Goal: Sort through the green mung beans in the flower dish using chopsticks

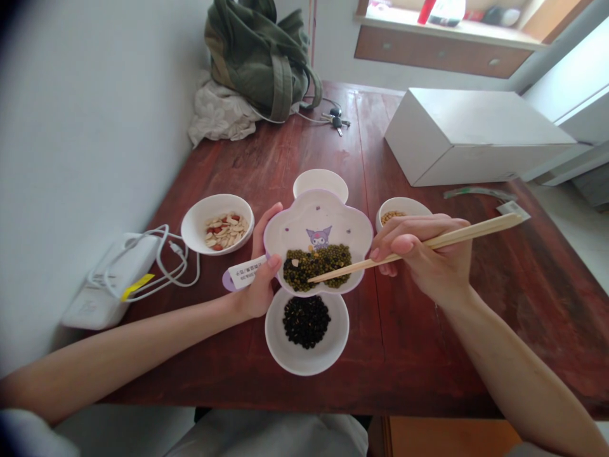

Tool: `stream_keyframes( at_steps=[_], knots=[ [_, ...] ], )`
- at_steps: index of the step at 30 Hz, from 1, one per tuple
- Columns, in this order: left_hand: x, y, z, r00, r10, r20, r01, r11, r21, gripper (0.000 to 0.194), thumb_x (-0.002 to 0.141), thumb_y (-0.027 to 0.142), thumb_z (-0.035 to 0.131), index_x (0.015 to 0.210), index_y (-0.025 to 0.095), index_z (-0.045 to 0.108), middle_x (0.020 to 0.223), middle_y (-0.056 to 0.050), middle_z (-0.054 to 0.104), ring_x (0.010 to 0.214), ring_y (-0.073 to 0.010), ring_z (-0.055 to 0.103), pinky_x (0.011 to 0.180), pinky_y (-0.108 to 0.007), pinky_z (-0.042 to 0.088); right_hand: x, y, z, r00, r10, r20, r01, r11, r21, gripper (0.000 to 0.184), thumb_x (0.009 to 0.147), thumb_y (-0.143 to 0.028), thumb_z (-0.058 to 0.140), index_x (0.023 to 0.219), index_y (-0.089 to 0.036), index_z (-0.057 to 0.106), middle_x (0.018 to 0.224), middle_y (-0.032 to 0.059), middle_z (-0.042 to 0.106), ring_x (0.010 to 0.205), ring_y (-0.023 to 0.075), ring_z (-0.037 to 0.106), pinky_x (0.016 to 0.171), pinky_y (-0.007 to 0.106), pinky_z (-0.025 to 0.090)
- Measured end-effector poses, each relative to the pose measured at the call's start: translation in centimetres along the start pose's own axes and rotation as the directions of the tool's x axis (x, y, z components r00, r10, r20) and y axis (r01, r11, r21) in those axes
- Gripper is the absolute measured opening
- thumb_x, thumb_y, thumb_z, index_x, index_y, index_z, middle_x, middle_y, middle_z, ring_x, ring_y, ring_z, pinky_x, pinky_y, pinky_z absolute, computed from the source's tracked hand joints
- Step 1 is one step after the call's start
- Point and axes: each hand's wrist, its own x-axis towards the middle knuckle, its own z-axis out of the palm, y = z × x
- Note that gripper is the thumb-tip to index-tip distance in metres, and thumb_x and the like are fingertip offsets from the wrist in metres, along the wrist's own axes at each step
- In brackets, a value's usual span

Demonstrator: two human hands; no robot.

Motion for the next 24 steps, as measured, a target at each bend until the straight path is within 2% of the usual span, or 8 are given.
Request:
stream_keyframes(
  at_steps=[11, 18, 24],
  knots=[
    [-0.01, -0.01, 0.04, 1.000, -0.010, 0.017, 0.010, 1.000, -0.015, 0.080, 0.107, 0.058, 0.067, 0.177, 0.035, 0.037, 0.182, -0.009, 0.049, 0.176, -0.0380, 0.033, 0.144, -0.061, 0.031, -0.01, 0.06, -0.01, 1.000, -0.008, 0.025, 0.008, 1.000, 0.014, 0.046, 0.097, -0.056, 0.084, 0.071, -0.018, 0.086, 0.068, 0.0069, 0.079, 0.043, 0.0140, 0.064, 0.032, 0.025, 0.046],
    [0.03, 0.00, 0.04, 1.000, -0.013, 0.005, 0.013, 1.000, -0.017, 0.082, 0.104, 0.060, 0.072, 0.175, 0.034, 0.040, 0.182, -0.010, 0.050, 0.174, -0.0395, 0.036, 0.143, -0.061, 0.032, -0.21, 0.47, -0.36, 0.999, -0.004, 0.049, 0.004, 1.000, -0.006, 0.041, 0.099, -0.054, 0.082, 0.077, -0.019, 0.089, 0.074, 0.0084, 0.082, 0.047, 0.0158, 0.066, 0.033, 0.027, 0.048],
    [-0.04, 0.14, 0.00, 1.000, -0.003, 0.010, 0.003, 1.000, 0.001, 0.078, 0.106, 0.057, 0.069, 0.175, 0.035, 0.040, 0.181, -0.010, 0.050, 0.174, -0.0388, 0.038, 0.144, -0.061, 0.031, -0.26, 0.37, -0.43, 0.999, -0.012, 0.045, 0.013, 1.000, -0.019, 0.040, 0.100, -0.052, 0.082, 0.078, -0.020, 0.089, 0.074, 0.0082, 0.082, 0.047, 0.0169, 0.067, 0.034, 0.028, 0.048]
  ],
)
